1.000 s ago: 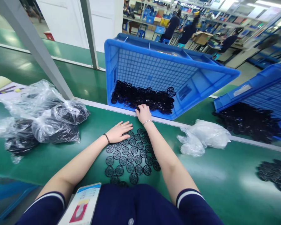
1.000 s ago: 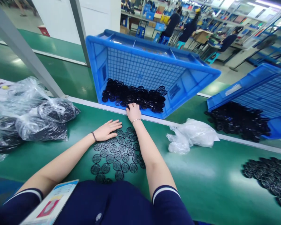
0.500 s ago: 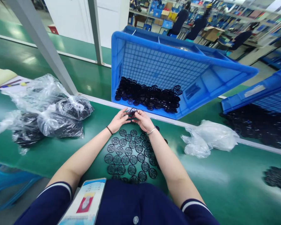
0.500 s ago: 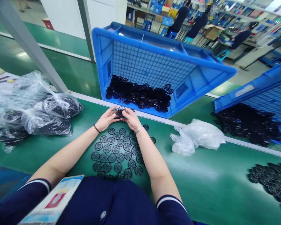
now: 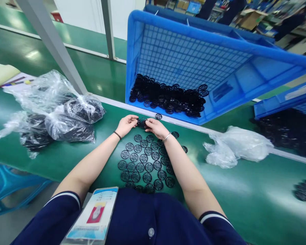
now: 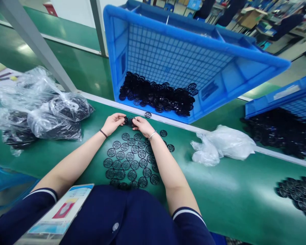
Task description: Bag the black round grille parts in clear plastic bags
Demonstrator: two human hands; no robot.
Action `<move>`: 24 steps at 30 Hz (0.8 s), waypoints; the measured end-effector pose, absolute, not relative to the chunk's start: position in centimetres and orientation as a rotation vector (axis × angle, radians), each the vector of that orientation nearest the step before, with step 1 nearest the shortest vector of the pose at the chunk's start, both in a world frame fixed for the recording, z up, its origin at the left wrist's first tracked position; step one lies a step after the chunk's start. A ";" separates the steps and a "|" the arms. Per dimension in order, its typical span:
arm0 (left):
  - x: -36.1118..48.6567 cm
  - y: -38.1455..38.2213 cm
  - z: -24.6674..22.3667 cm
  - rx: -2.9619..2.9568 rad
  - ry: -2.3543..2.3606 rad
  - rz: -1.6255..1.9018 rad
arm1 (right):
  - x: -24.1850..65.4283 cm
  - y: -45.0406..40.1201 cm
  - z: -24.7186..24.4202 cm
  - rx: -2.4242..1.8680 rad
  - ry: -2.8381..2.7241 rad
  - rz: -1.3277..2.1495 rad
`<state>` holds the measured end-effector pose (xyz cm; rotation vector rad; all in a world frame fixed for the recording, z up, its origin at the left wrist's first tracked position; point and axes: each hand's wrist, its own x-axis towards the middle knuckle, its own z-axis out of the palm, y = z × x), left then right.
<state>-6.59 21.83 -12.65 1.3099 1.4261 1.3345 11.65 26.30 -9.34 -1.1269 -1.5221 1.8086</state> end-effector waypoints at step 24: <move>-7.2 21.0 -12.0 2.045 1.697 1.027 | 16.2 27.6 -8.2 -1.499 -2.337 0.894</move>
